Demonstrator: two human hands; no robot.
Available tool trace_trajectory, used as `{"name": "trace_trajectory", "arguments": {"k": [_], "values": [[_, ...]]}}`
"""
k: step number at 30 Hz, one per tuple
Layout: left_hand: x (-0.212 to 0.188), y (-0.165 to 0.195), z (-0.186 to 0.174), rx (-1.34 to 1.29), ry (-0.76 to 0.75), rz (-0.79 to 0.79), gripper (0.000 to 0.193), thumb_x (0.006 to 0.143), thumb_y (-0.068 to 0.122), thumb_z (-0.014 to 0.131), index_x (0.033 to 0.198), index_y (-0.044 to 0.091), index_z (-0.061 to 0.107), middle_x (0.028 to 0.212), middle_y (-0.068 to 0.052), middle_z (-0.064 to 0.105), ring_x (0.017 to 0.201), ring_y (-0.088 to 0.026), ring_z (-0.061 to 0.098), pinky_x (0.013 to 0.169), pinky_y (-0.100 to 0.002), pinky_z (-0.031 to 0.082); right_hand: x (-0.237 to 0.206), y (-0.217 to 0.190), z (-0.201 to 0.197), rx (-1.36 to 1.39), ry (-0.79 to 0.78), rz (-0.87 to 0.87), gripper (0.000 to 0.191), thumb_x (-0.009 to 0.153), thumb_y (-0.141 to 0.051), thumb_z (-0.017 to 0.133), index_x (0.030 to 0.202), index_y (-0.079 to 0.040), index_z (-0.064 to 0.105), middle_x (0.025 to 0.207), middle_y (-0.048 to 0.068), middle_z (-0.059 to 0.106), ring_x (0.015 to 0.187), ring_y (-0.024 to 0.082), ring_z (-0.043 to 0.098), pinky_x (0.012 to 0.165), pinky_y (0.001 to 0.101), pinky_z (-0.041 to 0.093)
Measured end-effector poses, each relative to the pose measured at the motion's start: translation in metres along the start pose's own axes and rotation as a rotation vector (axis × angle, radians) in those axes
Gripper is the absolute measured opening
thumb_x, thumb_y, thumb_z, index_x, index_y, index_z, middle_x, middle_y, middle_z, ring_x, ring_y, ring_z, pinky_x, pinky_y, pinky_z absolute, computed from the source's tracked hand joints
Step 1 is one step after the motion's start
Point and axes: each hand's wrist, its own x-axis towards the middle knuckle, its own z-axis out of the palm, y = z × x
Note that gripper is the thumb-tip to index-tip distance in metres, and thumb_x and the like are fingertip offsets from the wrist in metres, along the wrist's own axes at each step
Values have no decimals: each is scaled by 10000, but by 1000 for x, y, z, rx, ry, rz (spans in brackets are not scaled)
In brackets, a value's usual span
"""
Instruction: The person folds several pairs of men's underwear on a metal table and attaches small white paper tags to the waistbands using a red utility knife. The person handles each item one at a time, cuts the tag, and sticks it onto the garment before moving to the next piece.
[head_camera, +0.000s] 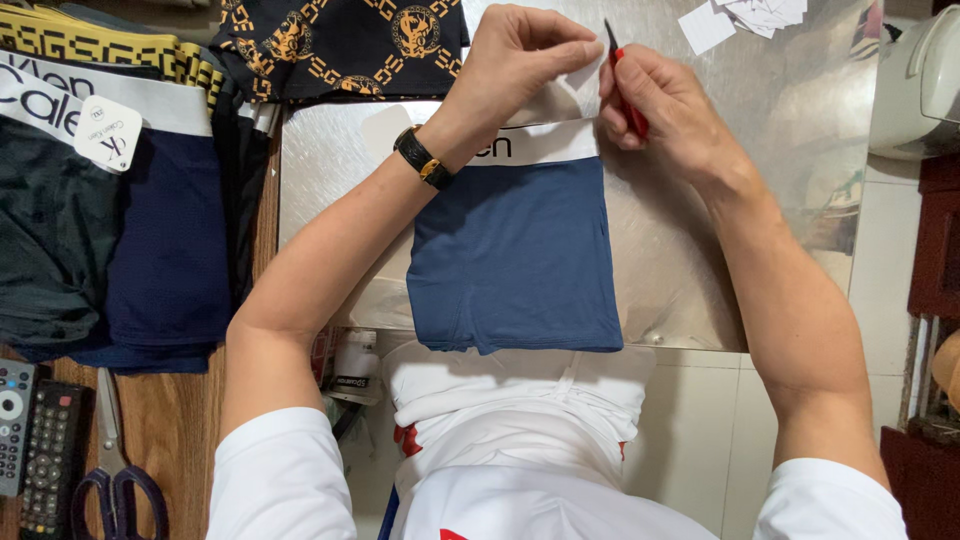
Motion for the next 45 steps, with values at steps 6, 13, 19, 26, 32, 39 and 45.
{"name": "trace_trajectory", "arguments": {"k": [6,13,19,26,32,39,45], "values": [[5,-7,-12,126,229,47,294,1010,170,755,798,-28,711,697,-33,607,630,-89,511,595,-242,426,8,9,-24,84,149,-86,346,1182,-372,357,1150,-92,559,1031,73,694,884,141,694,724,281,577],[7,-4,-14,-10,61,145,231,1053,243,705,1028,28,787,891,-28,772,791,-79,716,732,-220,596,26,27,-40,-131,323,-328,471,1287,-399,439,1088,7,573,920,75,550,704,117,466,667,264,406],[2,-5,2,-38,-78,80,146,1009,98,749,1117,2,768,966,-51,781,859,-81,734,780,-226,619,9,17,-17,204,367,-184,328,1124,-355,596,1141,-37,676,880,-5,617,617,42,485,515,218,351],[-4,-8,1,32,-101,108,180,1013,28,753,1169,-10,671,1008,-34,720,920,-76,710,827,-213,615,7,3,2,-14,350,-117,112,1060,-117,758,1027,-28,698,825,-24,635,600,19,467,510,208,318],[-8,-10,11,-137,60,-33,254,971,124,770,1186,34,669,944,-22,731,861,-80,716,767,-222,620,5,3,9,75,384,-125,112,1054,-116,743,980,-54,686,762,-42,593,567,19,435,490,213,287],[-12,-14,18,-161,195,-82,181,975,217,782,929,46,745,871,-54,767,788,-104,691,751,-251,583,3,8,12,285,238,-131,362,1149,-346,432,1196,-48,633,901,-6,598,687,58,481,572,222,382],[-10,-14,15,-409,155,2,115,995,174,752,972,63,736,954,-46,760,953,-138,741,903,-302,597,3,12,18,206,112,-61,400,1190,-394,382,1210,-46,579,904,1,541,731,69,460,622,221,404]]}}
